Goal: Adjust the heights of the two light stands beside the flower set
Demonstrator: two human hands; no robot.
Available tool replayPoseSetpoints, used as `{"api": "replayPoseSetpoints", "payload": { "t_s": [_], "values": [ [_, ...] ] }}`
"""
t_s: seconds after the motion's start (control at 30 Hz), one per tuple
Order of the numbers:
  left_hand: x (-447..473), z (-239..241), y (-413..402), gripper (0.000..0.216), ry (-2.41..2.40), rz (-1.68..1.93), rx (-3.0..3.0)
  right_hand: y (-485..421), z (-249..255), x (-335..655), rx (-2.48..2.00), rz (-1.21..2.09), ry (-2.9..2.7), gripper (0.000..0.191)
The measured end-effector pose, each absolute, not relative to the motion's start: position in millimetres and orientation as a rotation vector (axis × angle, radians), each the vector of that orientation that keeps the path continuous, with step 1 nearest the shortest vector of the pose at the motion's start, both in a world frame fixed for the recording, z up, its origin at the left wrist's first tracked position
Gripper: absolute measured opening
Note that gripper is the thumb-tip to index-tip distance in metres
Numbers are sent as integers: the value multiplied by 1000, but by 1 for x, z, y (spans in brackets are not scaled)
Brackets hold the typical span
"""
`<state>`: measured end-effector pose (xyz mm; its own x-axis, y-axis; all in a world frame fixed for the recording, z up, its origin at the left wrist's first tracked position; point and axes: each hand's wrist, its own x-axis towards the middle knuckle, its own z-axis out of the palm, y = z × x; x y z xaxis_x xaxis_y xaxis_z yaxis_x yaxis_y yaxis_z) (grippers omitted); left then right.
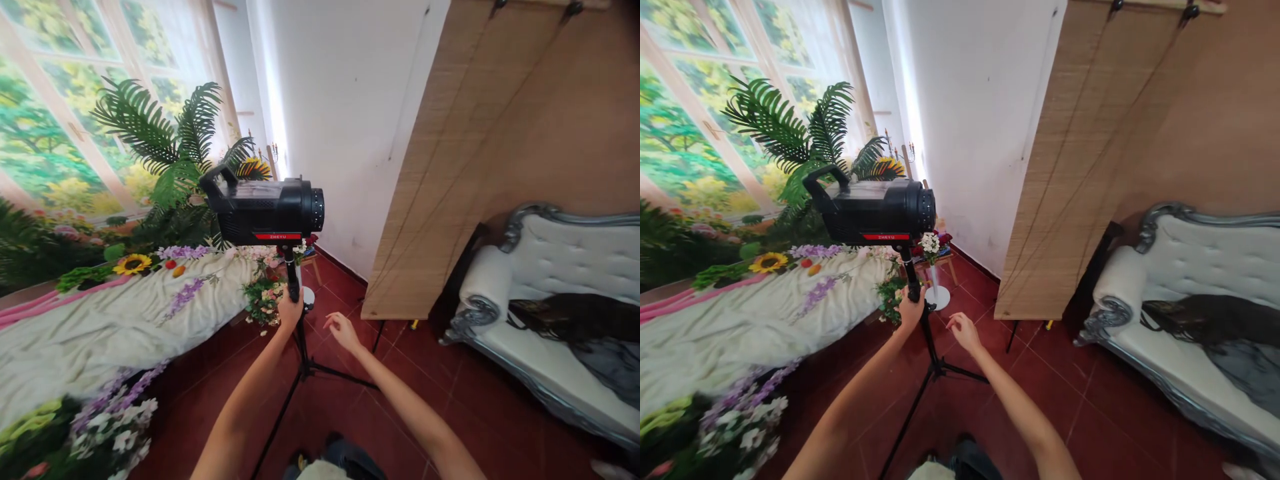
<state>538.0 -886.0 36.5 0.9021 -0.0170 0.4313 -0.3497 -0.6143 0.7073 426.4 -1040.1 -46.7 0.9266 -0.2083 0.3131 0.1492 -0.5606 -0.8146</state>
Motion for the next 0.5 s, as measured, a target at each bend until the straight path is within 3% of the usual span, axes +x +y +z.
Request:
{"api": "replayPoseSetpoints", "payload": {
  "t_s": [0.23,0.37,0.5],
  "values": [
    [541,41,-883,39,-327,433,2205,-1023,-32,431,-2038,-462,92,17],
    [542,34,-881,37,-328,416,2163,-1011,-21,440,-1989,-444,120,38],
    [542,33,-880,40,-344,393,2202,-1007,-13,451,-2019,-453,53,42]
  ]
}}
